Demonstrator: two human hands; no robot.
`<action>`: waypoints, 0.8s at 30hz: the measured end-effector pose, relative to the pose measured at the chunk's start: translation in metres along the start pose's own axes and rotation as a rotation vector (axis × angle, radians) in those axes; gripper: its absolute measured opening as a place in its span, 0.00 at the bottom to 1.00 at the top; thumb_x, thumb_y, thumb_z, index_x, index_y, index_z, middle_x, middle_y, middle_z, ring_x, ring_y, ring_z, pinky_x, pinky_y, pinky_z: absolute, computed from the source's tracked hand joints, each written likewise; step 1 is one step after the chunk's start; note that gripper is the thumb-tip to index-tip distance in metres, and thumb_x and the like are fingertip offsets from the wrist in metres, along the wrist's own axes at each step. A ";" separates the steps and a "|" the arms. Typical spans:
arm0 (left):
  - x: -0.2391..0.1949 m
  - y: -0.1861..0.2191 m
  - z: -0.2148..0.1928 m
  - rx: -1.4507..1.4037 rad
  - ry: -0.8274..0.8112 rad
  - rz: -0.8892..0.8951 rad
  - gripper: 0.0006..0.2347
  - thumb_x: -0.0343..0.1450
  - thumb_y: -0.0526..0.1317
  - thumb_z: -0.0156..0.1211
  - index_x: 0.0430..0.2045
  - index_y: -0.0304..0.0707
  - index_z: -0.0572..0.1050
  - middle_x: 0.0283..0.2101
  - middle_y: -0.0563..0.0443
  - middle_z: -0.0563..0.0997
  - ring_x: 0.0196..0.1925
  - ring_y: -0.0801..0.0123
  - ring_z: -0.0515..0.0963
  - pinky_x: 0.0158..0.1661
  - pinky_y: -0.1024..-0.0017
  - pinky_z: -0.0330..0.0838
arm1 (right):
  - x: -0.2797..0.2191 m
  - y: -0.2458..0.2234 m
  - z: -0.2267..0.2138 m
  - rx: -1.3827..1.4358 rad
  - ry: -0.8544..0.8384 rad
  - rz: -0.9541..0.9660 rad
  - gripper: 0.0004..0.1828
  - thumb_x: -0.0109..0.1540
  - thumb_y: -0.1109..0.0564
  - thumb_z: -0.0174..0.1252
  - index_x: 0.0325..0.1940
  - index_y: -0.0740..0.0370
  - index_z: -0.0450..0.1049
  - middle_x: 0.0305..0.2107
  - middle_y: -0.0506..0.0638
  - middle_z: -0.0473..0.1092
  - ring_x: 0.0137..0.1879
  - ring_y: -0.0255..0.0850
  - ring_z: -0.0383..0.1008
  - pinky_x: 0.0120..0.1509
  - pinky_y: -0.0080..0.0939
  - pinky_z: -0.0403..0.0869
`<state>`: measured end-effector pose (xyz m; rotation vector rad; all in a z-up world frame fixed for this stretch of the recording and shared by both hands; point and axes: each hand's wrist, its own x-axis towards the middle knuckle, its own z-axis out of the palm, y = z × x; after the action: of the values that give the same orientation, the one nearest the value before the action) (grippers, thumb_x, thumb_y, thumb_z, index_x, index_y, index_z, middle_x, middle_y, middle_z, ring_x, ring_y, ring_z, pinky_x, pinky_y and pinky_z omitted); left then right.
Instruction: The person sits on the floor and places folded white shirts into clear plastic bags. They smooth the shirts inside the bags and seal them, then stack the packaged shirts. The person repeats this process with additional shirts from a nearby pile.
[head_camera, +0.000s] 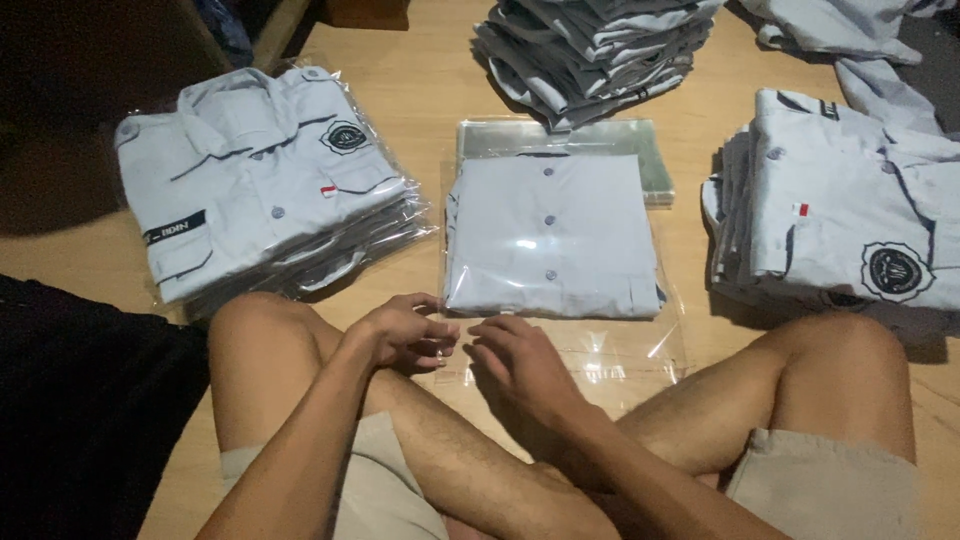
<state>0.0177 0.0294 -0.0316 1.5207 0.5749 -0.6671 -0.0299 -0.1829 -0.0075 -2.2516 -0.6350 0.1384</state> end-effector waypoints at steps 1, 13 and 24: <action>0.004 -0.004 -0.001 0.002 0.005 0.002 0.28 0.65 0.29 0.71 0.60 0.35 0.67 0.44 0.37 0.81 0.40 0.49 0.86 0.39 0.55 0.85 | 0.005 0.005 0.008 0.004 0.002 -0.005 0.14 0.68 0.54 0.54 0.57 0.55 0.77 0.50 0.55 0.74 0.57 0.50 0.77 0.62 0.51 0.71; 0.015 -0.023 -0.002 -0.053 0.013 0.147 0.27 0.62 0.19 0.62 0.58 0.28 0.67 0.35 0.29 0.83 0.33 0.51 0.85 0.38 0.57 0.87 | 0.004 -0.001 0.052 0.002 0.225 0.104 0.09 0.66 0.51 0.61 0.49 0.50 0.79 0.41 0.47 0.76 0.48 0.48 0.80 0.51 0.50 0.73; 0.001 -0.011 0.007 -0.066 0.029 0.154 0.24 0.64 0.21 0.60 0.56 0.23 0.66 0.36 0.26 0.82 0.35 0.50 0.85 0.41 0.56 0.86 | -0.010 -0.007 0.038 -0.037 0.318 -0.086 0.11 0.63 0.54 0.62 0.50 0.47 0.82 0.46 0.51 0.76 0.47 0.53 0.80 0.53 0.53 0.72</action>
<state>0.0101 0.0235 -0.0398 1.4976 0.4914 -0.5033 -0.0529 -0.1584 -0.0296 -2.2127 -0.5636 -0.2718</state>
